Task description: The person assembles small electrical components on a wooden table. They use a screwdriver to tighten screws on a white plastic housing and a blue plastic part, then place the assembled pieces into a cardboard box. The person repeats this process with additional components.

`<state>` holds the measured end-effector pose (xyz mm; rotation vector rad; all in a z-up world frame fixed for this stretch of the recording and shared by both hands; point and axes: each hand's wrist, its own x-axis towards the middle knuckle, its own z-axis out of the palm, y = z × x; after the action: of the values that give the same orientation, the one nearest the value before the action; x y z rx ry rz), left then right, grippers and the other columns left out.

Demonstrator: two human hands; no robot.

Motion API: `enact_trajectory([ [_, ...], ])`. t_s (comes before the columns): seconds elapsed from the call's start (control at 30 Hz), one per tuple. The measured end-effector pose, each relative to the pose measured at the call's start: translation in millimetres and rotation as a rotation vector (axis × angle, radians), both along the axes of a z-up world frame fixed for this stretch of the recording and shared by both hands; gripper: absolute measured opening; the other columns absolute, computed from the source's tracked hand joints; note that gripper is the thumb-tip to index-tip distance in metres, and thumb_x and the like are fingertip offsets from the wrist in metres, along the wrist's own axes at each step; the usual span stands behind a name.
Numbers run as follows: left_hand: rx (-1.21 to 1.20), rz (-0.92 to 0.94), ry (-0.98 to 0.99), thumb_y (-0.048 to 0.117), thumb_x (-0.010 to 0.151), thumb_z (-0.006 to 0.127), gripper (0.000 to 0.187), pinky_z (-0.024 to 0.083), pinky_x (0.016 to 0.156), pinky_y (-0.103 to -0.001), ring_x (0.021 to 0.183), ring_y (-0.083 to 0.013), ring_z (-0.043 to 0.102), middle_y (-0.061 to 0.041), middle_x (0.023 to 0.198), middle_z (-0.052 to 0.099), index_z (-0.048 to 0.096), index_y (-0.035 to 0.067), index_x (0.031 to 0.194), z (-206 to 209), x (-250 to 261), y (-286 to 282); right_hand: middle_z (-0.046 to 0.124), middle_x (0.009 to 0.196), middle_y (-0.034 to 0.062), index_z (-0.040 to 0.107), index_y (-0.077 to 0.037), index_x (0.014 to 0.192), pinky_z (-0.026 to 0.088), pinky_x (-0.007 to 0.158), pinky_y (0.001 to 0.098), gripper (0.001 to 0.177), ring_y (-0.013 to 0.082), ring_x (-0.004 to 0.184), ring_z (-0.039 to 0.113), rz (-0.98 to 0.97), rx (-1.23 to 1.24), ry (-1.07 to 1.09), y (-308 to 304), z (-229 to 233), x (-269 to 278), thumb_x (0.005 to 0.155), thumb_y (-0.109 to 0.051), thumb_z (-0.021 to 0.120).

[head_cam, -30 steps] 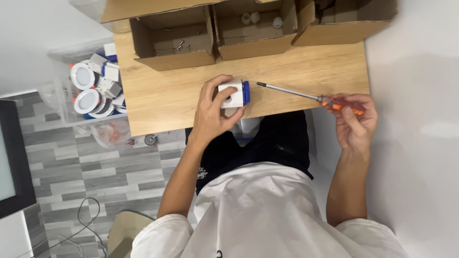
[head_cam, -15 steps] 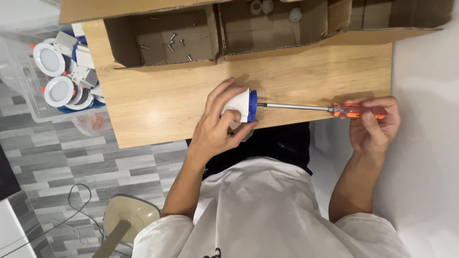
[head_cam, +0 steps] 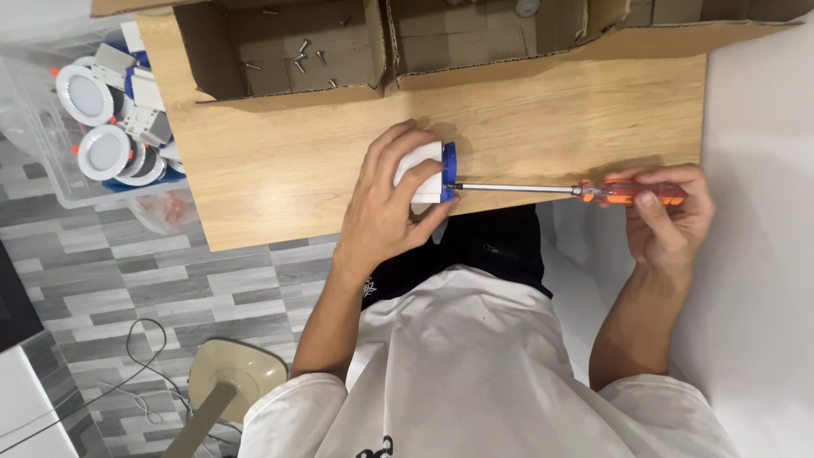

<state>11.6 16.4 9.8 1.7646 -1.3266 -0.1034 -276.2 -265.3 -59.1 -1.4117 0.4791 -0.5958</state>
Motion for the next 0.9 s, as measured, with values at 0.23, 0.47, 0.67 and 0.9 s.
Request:
enact_trajectory([
  [0.23,-0.006,-0.001,-0.059,0.021,0.109,0.078,0.032,0.052,0.118,-0.06,0.136,-0.0456,0.056,-0.022,0.145,0.055,0.061,0.006,0.132,-3.5,0.8,0.5,0.07,0.117,0.0301,0.054,-0.001,0.123,0.07,0.079,0.0433,0.026,0.0426,0.097,0.076,-0.035,-0.033,0.054,10.3,11.4,7.9,0.112,-0.019,0.068],
  [0.47,-0.002,0.019,-0.054,0.022,0.107,0.08,0.031,0.053,0.115,-0.059,0.132,-0.045,0.057,-0.02,0.143,0.056,0.065,0.007,0.13,-2.4,-0.9,-1.2,0.071,0.09,0.0284,0.059,0.006,0.113,0.048,0.044,0.0321,0.033,0.0339,0.058,0.07,0.035,-0.094,0.33,15.2,45.6,22.1,0.121,-0.025,0.055],
  [0.67,0.0,0.032,-0.064,0.018,0.103,0.083,0.029,0.054,0.11,-0.056,0.127,-0.0425,0.059,-0.019,0.138,0.057,0.066,0.006,0.123,-0.9,-1.0,-5.0,0.067,0.103,0.0236,0.06,0.0,0.124,0.059,0.056,0.0296,0.02,0.0285,0.068,0.071,0.164,-0.14,0.117,-2.4,18.5,7.8,0.109,-0.009,0.067],
  [0.9,0.008,0.03,-0.046,0.019,0.103,0.084,0.029,0.053,0.112,-0.056,0.129,-0.042,0.059,-0.019,0.139,0.058,0.067,0.006,0.123,-0.5,-2.0,-6.0,0.071,0.126,0.0209,0.067,-0.008,0.117,0.062,0.112,0.0422,0.021,0.0318,0.124,0.069,0.167,-0.338,0.08,-2.2,22.2,8.1,0.101,0.001,0.078],
])
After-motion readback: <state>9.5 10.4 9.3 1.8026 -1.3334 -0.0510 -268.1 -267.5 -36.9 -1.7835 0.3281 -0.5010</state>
